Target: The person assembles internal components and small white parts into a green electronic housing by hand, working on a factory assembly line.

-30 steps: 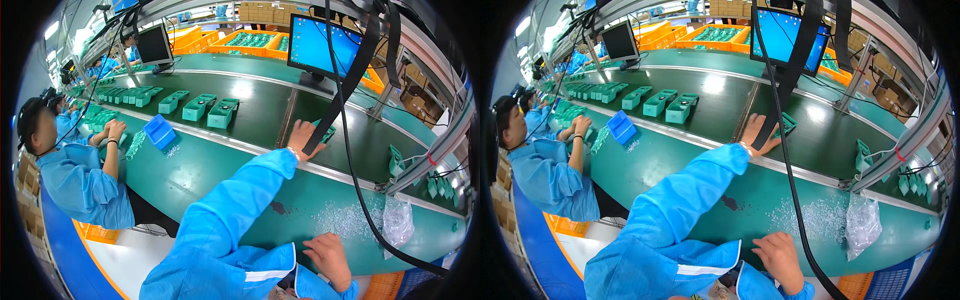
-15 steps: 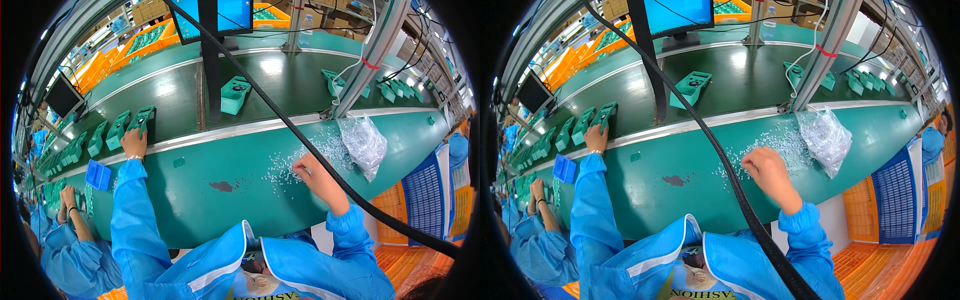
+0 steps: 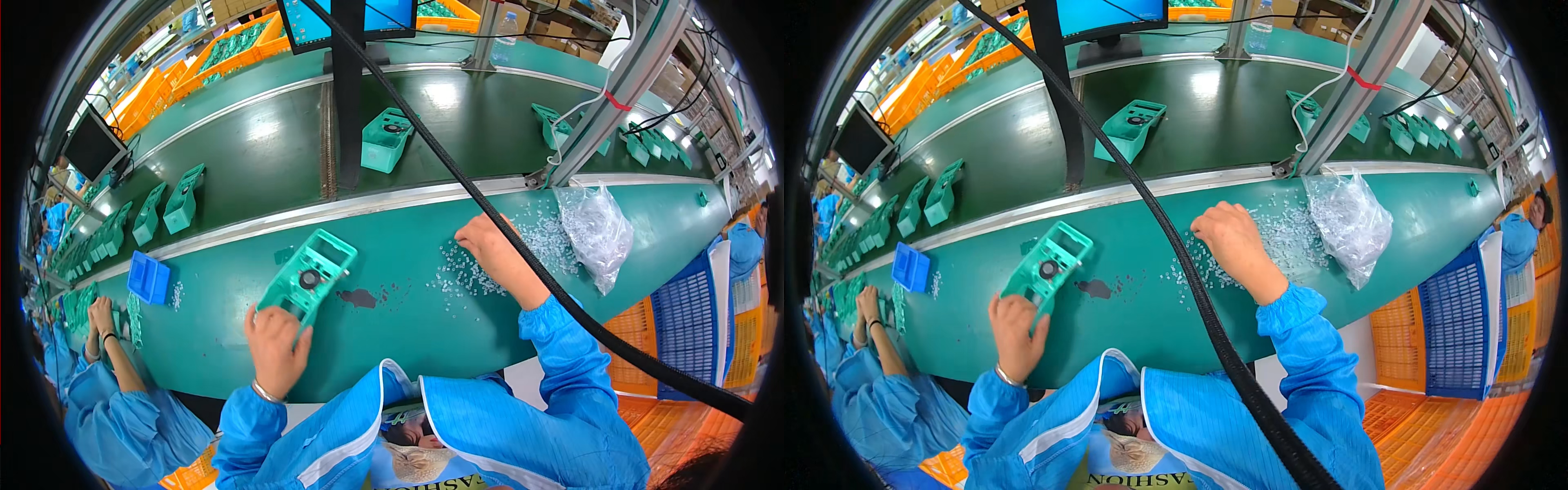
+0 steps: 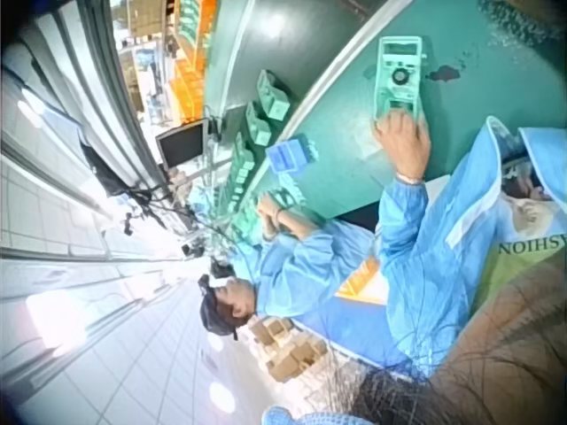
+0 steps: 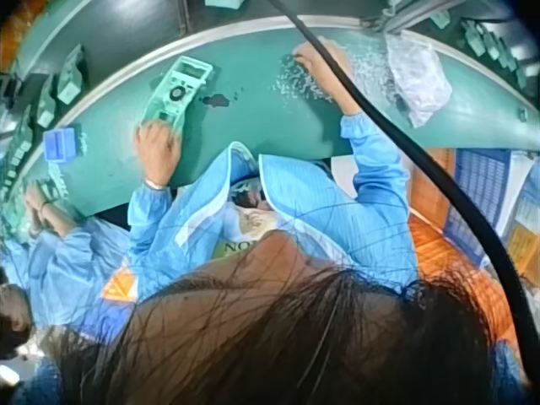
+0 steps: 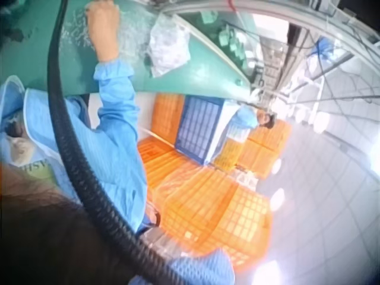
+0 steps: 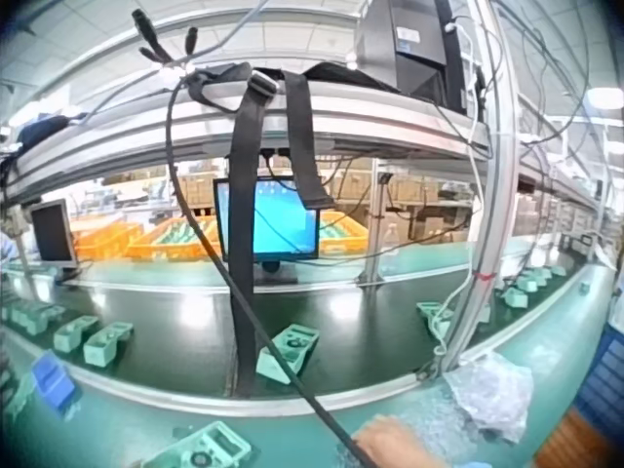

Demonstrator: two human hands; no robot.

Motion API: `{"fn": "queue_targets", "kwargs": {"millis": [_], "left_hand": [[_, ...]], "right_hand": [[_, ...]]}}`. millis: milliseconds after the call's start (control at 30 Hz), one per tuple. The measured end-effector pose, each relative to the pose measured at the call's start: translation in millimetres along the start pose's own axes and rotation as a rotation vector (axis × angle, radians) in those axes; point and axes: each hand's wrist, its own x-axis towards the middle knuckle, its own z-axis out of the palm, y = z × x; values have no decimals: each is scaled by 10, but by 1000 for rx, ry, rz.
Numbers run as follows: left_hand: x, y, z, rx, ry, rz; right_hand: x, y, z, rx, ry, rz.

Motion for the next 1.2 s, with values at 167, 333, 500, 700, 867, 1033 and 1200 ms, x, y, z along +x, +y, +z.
{"fn": "queue_targets", "kwargs": {"millis": [167,333,500,700,867,1033,1200], "left_hand": [[-182,270,-78,-19,-25,54],[-346,439,-116,-37,-70,121],[-552,522,-83,-3,-89,220],[-597,592,-33,-23,-66,219],[-604,585,-27,-5,-66,230],[-612,594,-20,4,-63,234],[-599,543,14,-24,-68,265]], "right_hand": [[4,38,88,-112,62,-124],[-8,-67,57,-104,85,-86],[26,-767,84,212,38,-112],[24,-1343,482,426,-78,-69],[8,-1427,632,411,-101,20],[-3,-1500,658,404,-61,29],[-23,-1558,683,254,83,-54]]}}
